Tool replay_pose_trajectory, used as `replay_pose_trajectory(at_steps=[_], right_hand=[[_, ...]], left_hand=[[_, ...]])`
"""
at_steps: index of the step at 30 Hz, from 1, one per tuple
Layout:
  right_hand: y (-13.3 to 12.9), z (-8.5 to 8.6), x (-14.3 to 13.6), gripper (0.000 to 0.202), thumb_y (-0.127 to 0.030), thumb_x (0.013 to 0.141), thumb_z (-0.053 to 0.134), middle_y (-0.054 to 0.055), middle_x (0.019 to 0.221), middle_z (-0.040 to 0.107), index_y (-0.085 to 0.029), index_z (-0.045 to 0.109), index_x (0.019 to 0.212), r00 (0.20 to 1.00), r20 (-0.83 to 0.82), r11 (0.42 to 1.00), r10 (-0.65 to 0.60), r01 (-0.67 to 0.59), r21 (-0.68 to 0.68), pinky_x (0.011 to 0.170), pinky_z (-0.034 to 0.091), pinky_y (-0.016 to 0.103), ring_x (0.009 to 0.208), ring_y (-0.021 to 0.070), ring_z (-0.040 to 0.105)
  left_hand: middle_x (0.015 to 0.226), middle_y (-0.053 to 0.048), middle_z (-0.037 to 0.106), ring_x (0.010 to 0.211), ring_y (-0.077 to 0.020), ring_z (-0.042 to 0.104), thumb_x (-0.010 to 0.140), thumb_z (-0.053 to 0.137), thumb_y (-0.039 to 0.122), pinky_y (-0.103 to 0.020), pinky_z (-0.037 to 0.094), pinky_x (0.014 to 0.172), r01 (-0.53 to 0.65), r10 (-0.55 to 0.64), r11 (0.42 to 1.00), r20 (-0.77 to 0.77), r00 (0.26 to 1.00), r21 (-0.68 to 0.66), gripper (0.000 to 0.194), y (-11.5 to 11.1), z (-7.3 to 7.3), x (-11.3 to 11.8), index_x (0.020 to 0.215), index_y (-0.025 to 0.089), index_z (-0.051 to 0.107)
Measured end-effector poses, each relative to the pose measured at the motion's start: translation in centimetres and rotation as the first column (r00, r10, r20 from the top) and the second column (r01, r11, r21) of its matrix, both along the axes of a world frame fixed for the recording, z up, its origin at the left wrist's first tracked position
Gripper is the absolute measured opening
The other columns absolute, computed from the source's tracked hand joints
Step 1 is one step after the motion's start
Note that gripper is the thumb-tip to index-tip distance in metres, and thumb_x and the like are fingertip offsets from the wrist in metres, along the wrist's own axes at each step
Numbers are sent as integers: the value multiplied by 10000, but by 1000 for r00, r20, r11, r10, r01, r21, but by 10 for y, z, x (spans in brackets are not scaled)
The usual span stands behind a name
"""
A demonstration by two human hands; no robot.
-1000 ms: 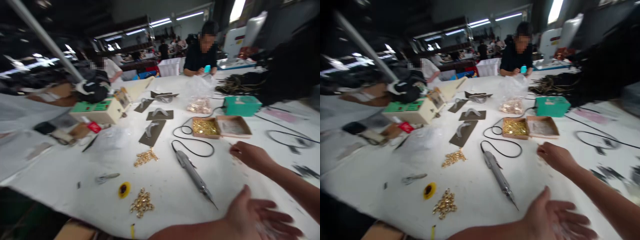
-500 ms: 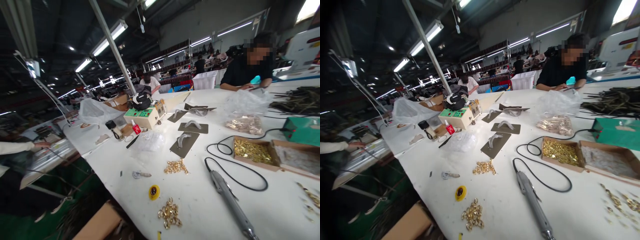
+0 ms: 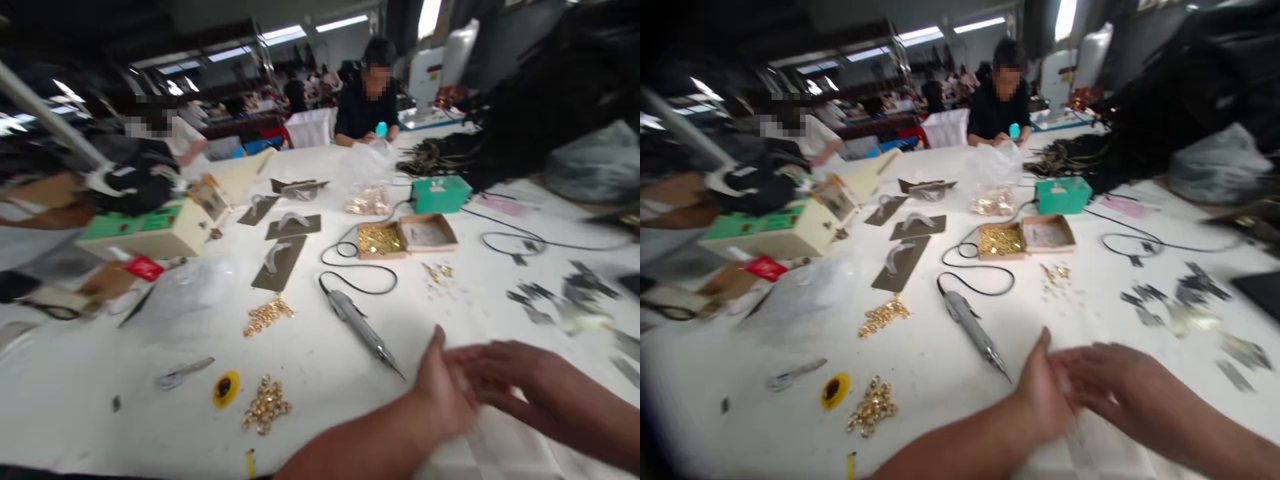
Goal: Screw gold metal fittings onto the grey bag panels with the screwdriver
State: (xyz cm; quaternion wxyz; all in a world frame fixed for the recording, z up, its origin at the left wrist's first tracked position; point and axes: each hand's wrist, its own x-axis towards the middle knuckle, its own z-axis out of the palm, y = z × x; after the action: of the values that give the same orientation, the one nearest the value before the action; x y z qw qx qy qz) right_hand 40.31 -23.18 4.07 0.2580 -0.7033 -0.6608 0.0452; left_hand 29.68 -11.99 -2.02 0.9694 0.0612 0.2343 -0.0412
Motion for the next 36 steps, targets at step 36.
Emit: replay_pose_trajectory(at_steps=[36], right_hand=[[9,18,38,146,-305,938,576,4,886,713,-239,688,873,902,-101,822,-420,331,-464,693,414,276,754,150,617]], left_hand=[[1025,-171,759,988,-277,736,1018,494,528,-373,540,929,87,-88,996,13,996,11,544,9,11,4,1068,55,757]])
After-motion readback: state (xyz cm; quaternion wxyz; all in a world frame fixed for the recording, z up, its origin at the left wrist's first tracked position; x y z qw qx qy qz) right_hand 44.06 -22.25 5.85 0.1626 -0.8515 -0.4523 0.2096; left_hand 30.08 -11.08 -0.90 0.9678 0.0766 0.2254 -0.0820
